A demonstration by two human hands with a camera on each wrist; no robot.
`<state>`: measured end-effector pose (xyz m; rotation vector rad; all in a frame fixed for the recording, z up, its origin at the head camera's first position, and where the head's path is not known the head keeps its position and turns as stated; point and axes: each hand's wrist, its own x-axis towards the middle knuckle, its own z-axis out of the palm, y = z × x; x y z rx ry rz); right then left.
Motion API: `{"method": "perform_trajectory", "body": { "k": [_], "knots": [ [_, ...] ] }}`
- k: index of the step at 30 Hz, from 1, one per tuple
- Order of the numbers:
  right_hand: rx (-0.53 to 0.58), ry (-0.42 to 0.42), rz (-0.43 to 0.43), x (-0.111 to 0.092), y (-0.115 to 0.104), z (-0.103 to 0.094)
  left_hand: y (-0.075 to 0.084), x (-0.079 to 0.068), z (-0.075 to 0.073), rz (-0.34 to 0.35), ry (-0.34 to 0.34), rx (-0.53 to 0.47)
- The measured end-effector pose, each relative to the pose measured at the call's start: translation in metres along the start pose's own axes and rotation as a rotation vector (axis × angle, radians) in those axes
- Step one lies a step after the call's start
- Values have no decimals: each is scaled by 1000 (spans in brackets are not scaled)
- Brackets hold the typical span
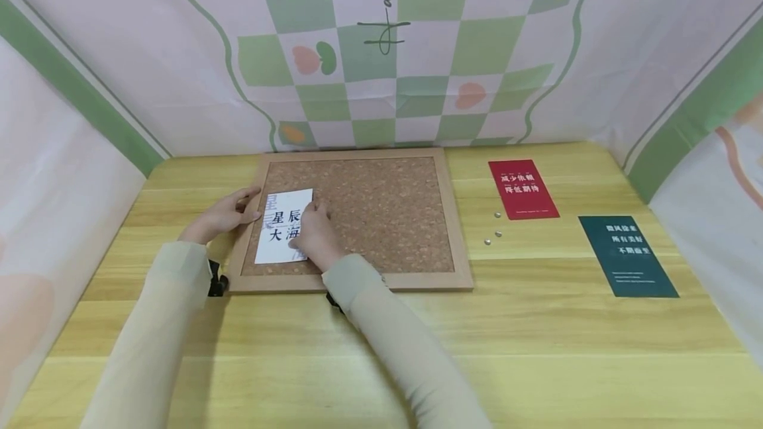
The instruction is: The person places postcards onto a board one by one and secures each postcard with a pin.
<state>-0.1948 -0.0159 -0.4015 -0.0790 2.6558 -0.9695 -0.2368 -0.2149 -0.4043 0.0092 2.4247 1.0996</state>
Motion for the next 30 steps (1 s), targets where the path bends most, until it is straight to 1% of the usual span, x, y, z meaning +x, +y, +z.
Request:
{"method": "perform_trajectory", "body": {
  "k": [3, 7, 13, 18, 25, 30],
  "knots": [
    [-1, 7, -6, 0, 0, 0, 0, 0, 0, -5, -1, -7],
    [18, -6, -16, 0, 0, 0, 0, 0, -1, -8, -1, 6],
    [-26, -9, -52, 0, 2, 0, 1, 0, 0, -6, -3, 17],
    [-44, -8, -52, 0, 3, 1, 3, -1, 2, -4, -5, 24],
    [-31, -4, -51, 0, 2, 4, 3, -1, 2, 1, 0, 28],
    [-11, -6, -70, 2, 2, 5, 4, -2, 1, 1, 6, 44]
  ]
}}
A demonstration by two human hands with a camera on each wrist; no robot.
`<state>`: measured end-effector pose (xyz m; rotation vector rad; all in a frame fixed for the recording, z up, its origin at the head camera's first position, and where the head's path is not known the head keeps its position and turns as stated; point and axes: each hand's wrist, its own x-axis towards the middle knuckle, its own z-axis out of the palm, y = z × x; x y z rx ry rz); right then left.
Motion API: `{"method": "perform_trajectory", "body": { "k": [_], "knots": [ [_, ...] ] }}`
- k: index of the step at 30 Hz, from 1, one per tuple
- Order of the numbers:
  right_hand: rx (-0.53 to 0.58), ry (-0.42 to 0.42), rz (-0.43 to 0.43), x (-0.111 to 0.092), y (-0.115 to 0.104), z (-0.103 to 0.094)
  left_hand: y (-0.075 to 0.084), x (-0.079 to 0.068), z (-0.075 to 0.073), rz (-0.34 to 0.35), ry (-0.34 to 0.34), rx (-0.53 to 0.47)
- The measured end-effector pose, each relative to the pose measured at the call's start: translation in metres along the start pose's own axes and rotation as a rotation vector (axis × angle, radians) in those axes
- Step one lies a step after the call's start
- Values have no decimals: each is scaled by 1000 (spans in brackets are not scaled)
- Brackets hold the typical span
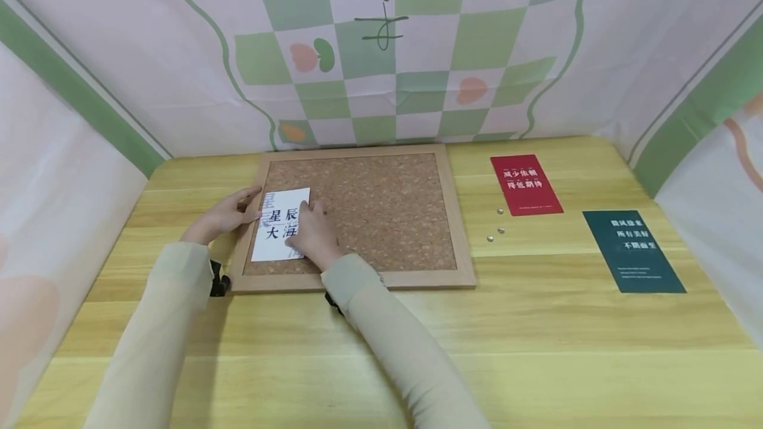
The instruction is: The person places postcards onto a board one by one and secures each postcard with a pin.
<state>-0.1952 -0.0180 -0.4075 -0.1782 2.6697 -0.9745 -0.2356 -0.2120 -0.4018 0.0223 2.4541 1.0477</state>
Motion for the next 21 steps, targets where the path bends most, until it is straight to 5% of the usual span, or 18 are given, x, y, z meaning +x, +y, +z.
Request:
{"method": "perform_trajectory", "body": {
  "k": [21],
  "knots": [
    [16, -10, 5, 2, 1, 4, -5, 4, -1, 25, -5, 17]
  ]
}}
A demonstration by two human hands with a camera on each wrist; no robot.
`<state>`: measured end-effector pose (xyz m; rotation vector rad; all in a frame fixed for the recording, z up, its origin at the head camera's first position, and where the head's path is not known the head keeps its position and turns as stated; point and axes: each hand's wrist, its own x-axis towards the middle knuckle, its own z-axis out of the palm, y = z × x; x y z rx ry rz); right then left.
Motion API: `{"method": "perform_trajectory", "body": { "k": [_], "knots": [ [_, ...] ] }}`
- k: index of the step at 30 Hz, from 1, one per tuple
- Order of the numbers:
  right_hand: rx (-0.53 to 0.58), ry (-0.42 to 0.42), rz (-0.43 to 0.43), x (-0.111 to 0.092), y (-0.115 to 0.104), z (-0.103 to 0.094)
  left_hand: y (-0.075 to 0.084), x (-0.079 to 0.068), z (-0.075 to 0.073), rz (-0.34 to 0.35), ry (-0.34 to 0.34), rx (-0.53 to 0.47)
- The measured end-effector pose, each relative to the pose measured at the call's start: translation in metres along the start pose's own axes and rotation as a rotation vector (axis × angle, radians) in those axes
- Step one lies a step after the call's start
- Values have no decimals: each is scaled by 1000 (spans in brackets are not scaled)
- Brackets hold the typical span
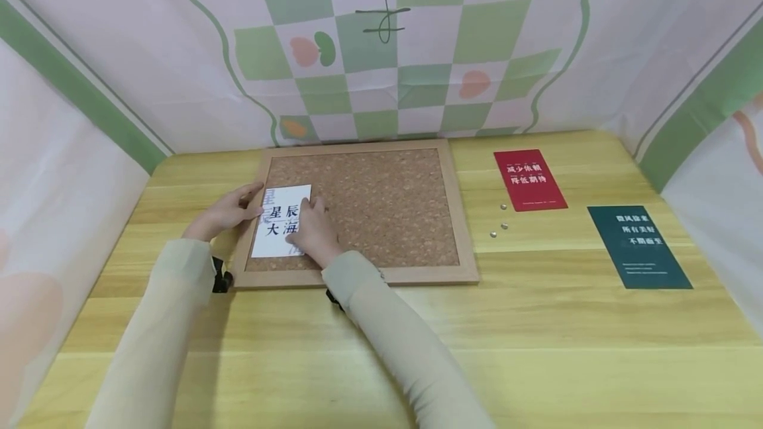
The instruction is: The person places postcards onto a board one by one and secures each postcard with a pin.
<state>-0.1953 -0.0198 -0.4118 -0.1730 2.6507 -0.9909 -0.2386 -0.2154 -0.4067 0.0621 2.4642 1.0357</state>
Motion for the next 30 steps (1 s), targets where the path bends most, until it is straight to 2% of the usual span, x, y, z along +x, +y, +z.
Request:
{"method": "perform_trajectory", "body": {
  "k": [12, 22, 26, 30],
  "knots": [
    [-5, 0, -17, 1, 1, 0, 1, -1, 2, -13, 10, -12],
    [6, -20, -33, -1, 2, -1, 4, -4, 2, -16, 19, 15],
    [2, -28, -28, 1, 3, -1, 7, -2, 3, 17, 40, 92],
    [-6, -30, -23, 2, 4, -1, 13, -2, 6, 58, 72, 259]
  ]
}}
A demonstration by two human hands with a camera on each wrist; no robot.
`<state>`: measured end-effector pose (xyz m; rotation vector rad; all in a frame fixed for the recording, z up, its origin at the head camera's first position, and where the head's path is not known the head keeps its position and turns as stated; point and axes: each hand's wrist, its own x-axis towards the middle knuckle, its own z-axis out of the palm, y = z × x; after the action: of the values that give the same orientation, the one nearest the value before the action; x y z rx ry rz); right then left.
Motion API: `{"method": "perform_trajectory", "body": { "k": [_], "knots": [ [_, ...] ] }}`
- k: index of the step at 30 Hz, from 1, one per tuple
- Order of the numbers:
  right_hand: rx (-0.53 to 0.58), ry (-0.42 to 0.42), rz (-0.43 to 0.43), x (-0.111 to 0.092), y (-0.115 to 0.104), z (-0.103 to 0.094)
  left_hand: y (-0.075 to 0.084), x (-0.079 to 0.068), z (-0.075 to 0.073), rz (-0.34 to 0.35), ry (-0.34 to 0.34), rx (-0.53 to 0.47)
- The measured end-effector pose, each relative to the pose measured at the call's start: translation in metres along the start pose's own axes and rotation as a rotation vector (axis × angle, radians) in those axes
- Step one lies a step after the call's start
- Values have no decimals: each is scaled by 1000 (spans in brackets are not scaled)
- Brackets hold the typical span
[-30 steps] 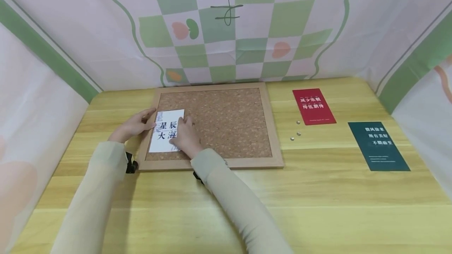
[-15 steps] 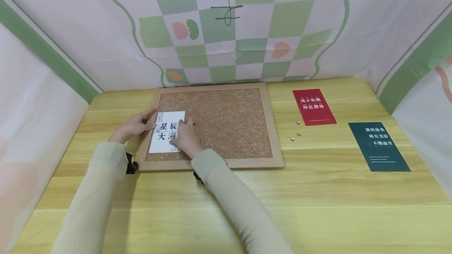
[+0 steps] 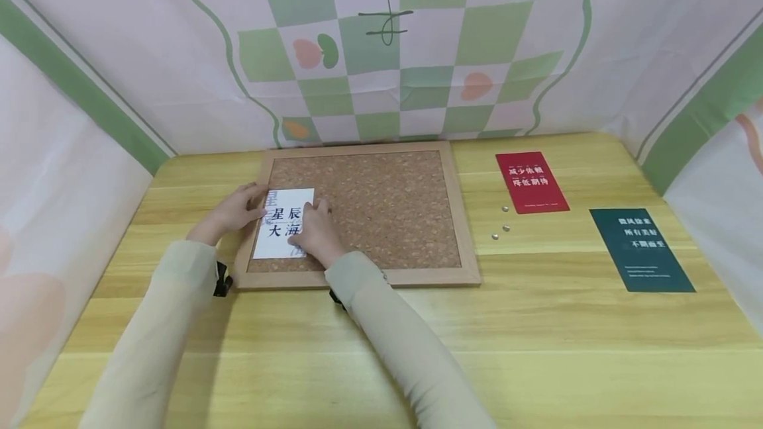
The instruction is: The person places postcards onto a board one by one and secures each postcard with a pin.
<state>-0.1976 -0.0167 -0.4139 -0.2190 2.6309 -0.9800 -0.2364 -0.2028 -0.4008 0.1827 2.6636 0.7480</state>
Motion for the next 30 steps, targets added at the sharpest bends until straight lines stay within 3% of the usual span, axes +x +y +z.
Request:
{"method": "perform_trajectory", "body": {
  "k": [3, 6, 9, 15, 18, 24, 30],
  "knots": [
    [-8, -2, 4, 0, 1, -1, 4, 0, 1, 32, 28, 100],
    [-8, -5, 7, 0, 1, -1, 4, -1, 1, 66, 57, 129],
    [2, -8, 8, 0, 1, -1, 3, -3, 1, 92, 91, 120],
    [8, -8, 5, 0, 0, -2, 5, -10, -4, 51, 157, 16],
    [5, -7, 1, 0, 0, -2, 10, -12, -5, 77, 171, 63],
    [-4, -9, -12, 0, 0, -2, 14, -14, 2, 235, 129, 254],
    [-4, -3, -17, 0, 1, -2, 11, -20, 6, 250, 52, 290]
  ]
}}
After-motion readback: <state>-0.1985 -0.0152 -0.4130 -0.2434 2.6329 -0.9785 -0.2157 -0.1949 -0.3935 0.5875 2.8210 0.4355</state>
